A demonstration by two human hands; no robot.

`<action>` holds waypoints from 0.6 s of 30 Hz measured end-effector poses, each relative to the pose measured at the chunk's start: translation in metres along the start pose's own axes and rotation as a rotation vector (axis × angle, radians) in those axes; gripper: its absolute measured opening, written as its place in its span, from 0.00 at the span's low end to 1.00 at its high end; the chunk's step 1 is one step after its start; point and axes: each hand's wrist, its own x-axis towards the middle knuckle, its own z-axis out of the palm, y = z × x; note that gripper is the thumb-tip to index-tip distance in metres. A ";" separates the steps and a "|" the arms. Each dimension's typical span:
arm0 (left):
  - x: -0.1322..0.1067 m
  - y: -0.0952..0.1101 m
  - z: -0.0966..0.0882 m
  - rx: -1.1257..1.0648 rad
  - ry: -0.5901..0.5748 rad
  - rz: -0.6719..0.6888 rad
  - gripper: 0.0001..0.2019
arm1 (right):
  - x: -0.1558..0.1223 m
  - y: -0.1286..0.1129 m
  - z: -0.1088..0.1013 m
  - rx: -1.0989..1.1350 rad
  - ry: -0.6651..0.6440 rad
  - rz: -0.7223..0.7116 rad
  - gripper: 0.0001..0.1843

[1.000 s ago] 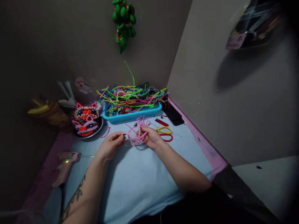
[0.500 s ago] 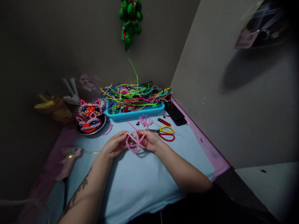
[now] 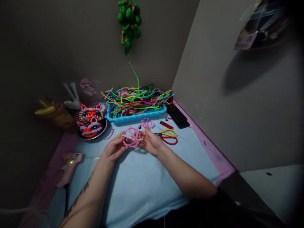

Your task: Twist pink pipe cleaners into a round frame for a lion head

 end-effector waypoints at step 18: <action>0.001 0.001 -0.002 -0.024 0.005 0.032 0.18 | 0.002 0.008 -0.007 -0.051 -0.056 -0.139 0.10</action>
